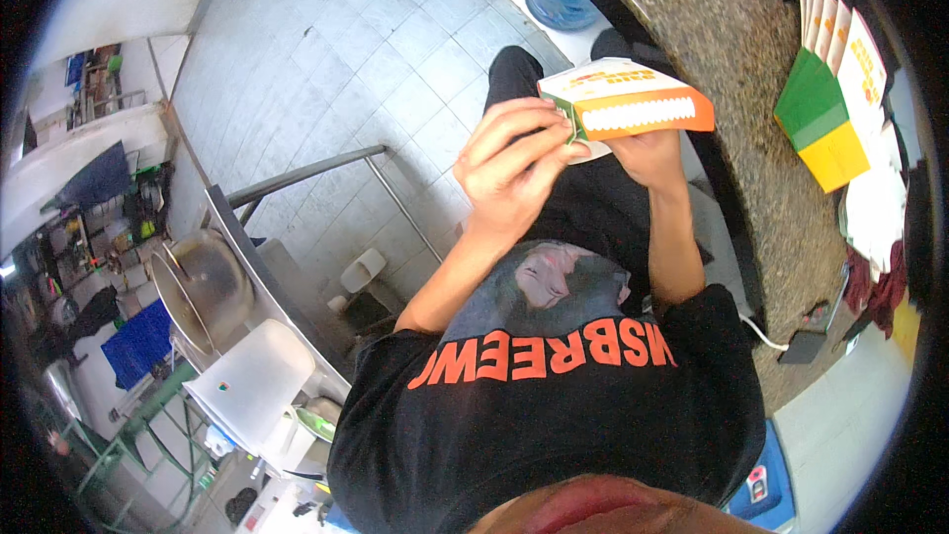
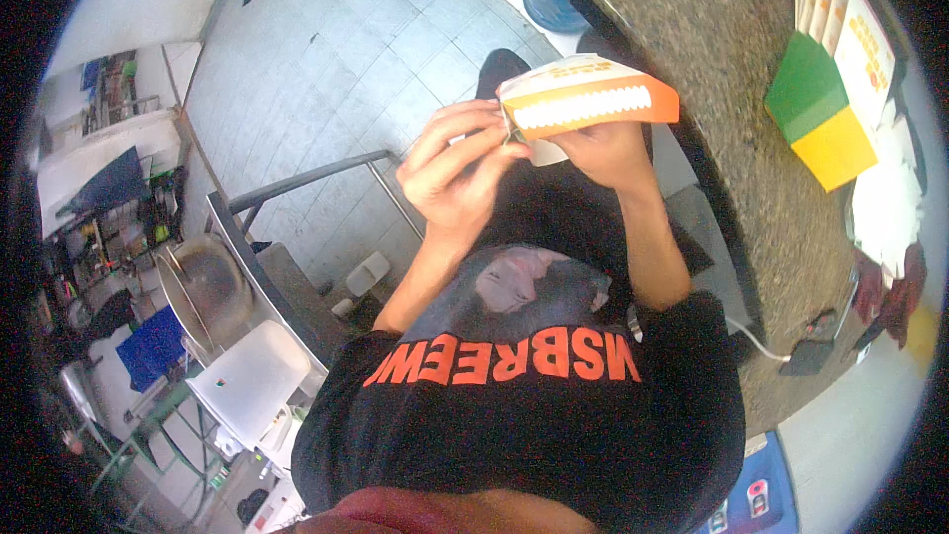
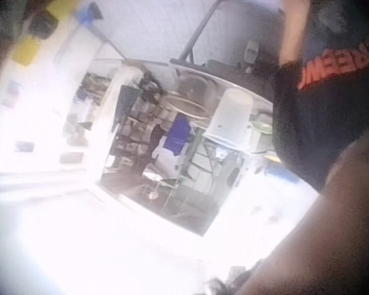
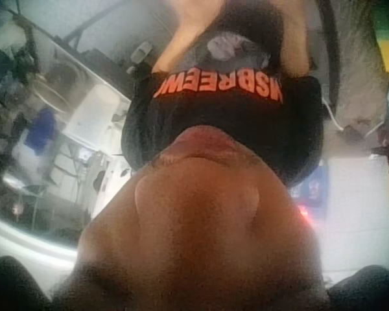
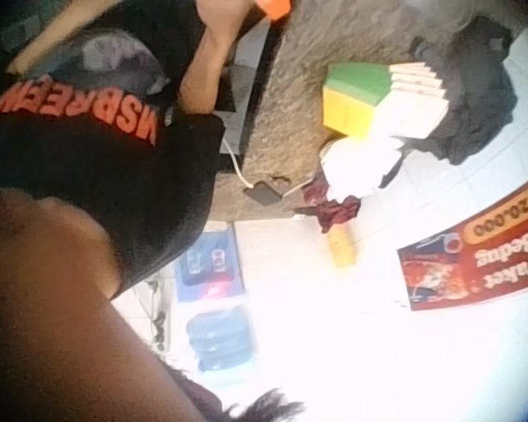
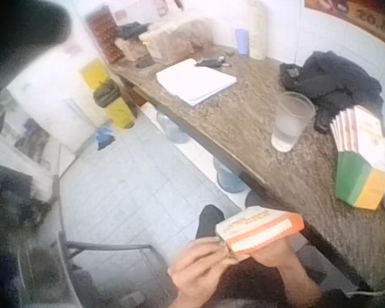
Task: The person assembles small paper boxes by folding and tucking flaps into slots. They repeatedly pick up flat paper pieces, fold them into box shapes, and place the finished boxes into a stack on the counter.
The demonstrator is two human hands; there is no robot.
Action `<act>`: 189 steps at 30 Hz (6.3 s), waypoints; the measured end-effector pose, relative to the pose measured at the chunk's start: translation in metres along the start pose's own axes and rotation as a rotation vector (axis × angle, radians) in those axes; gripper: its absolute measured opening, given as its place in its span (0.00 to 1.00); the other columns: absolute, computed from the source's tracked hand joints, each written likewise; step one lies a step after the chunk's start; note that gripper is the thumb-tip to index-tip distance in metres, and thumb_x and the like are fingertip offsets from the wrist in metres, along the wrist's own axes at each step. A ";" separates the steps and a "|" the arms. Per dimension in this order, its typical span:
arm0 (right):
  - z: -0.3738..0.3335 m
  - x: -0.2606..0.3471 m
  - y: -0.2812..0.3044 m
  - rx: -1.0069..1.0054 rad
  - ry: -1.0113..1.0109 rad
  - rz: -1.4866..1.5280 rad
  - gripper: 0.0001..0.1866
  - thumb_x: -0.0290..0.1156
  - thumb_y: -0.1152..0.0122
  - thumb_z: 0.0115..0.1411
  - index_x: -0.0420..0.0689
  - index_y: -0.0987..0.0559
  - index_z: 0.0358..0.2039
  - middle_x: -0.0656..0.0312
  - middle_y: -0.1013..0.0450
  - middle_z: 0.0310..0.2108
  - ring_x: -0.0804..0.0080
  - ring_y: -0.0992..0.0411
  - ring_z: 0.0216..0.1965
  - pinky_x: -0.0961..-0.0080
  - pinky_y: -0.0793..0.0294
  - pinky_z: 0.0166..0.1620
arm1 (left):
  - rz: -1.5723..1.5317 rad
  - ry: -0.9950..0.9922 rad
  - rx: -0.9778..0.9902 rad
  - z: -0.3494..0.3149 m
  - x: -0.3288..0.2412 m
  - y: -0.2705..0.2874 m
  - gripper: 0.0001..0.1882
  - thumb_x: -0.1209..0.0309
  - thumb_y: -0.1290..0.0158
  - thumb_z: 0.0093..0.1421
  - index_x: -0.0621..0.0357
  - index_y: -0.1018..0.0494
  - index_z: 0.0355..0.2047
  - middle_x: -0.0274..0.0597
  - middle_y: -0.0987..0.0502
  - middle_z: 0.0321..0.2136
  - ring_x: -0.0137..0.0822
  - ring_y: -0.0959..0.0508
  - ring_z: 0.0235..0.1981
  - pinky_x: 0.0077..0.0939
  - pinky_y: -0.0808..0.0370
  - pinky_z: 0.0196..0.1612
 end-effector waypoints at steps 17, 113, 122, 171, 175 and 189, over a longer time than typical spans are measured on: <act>-0.030 0.097 -0.038 -0.136 0.426 -0.219 0.28 0.38 0.17 0.47 0.40 0.24 0.43 0.51 0.25 0.45 0.49 0.25 0.46 0.61 0.24 0.48 | 0.321 0.169 -0.342 0.016 0.051 0.074 0.02 0.82 0.37 0.57 0.67 0.20 0.29 0.46 0.19 0.25 0.37 0.17 0.26 0.26 0.21 0.31; -0.023 -0.022 -0.051 -0.088 -0.054 -0.084 0.19 0.37 0.34 0.66 0.36 0.22 0.51 0.49 0.21 0.45 0.56 0.19 0.46 0.66 0.22 0.47 | -0.791 0.903 0.019 -0.080 0.062 -0.026 0.17 0.65 0.53 0.76 0.67 0.23 0.52 0.43 0.19 0.49 0.33 0.21 0.50 0.36 0.27 0.58; -0.046 -0.050 -0.042 -0.181 -0.175 0.295 0.13 0.38 0.40 0.72 0.40 0.26 0.44 0.67 0.27 0.36 0.84 0.30 0.35 0.82 0.30 0.37 | 0.114 0.562 0.141 -0.038 0.017 0.039 0.17 0.70 0.43 0.67 0.64 0.23 0.54 0.44 0.20 0.41 0.34 0.21 0.39 0.28 0.24 0.46; -0.066 0.040 -0.014 -0.288 0.102 -0.042 0.20 0.33 0.47 0.73 0.32 0.23 0.26 0.52 0.26 0.24 0.60 0.27 0.23 0.65 0.31 0.27 | -0.538 0.712 0.093 -0.056 0.014 -0.003 0.24 0.55 0.62 0.78 0.66 0.28 0.51 0.42 0.23 0.42 0.31 0.23 0.42 0.29 0.25 0.42; -0.068 0.040 -0.011 -0.379 0.000 -0.047 0.20 0.31 0.49 0.74 0.31 0.25 0.25 0.55 0.27 0.24 0.69 0.28 0.25 0.69 0.31 0.28 | -0.509 0.789 0.128 -0.072 0.000 -0.017 0.23 0.56 0.61 0.78 0.65 0.28 0.50 0.42 0.23 0.42 0.32 0.24 0.43 0.30 0.27 0.48; -0.100 0.003 0.052 -0.070 -0.423 1.161 0.45 0.60 0.43 0.67 0.46 0.44 0.74 0.53 0.40 0.71 0.60 0.38 0.70 0.56 0.36 0.69 | -0.780 0.610 0.014 0.016 -0.004 -0.103 0.18 0.63 0.62 0.79 0.66 0.29 0.43 0.36 0.25 0.36 0.24 0.27 0.37 0.22 0.29 0.41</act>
Point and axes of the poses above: each hand's wrist, its own z-axis towards the middle knuckle, its own y-axis out of the back of the hand, x = y × z, the point moved 4 cm from there along z, towards the middle knuckle
